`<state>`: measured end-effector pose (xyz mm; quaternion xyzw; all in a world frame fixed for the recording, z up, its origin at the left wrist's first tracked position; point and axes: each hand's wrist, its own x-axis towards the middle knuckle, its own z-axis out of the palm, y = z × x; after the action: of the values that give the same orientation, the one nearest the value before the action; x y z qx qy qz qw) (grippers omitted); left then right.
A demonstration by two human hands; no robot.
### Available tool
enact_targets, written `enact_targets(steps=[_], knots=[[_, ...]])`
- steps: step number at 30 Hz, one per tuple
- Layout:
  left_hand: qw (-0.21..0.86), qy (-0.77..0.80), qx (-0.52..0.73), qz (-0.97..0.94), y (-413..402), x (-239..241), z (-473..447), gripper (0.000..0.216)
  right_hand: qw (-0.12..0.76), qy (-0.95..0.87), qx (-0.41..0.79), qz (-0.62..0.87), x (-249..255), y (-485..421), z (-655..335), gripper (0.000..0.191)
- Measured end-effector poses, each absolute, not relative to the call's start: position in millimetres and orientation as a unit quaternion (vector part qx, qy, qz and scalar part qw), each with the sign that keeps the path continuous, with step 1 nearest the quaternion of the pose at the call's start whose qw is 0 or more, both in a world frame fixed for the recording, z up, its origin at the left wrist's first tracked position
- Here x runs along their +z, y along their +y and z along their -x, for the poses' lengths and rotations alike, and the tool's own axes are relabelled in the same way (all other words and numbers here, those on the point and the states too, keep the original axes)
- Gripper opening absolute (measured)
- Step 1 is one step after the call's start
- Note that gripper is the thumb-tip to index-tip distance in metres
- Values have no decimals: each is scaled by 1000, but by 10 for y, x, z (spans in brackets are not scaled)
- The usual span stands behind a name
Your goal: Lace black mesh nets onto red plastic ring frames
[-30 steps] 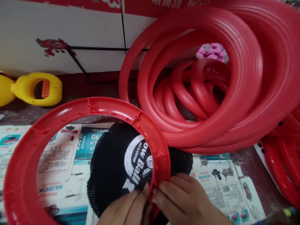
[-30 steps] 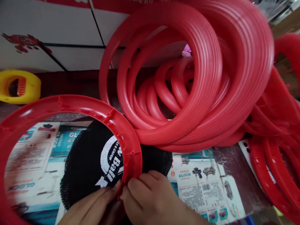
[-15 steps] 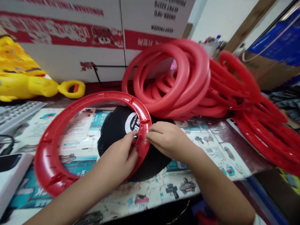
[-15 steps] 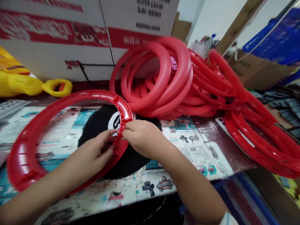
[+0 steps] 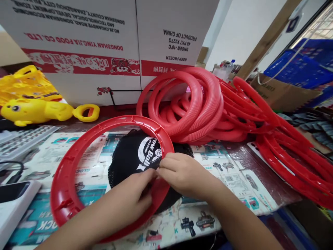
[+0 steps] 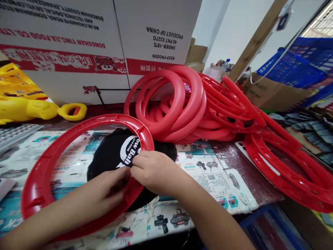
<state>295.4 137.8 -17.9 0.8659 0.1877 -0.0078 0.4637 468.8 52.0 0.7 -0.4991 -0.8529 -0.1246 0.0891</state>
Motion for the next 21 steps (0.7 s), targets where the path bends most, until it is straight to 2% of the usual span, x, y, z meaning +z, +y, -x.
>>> enact_targets(steps=[8,21], knots=[[466,180,-34,-866,1444,-225,-2945,11,134,-854,-91,494,73,485,-4674,29],[462,175,-37,-869,1422,-194,-2909,6,151,-867,-84,468,168,430,-4607,28]])
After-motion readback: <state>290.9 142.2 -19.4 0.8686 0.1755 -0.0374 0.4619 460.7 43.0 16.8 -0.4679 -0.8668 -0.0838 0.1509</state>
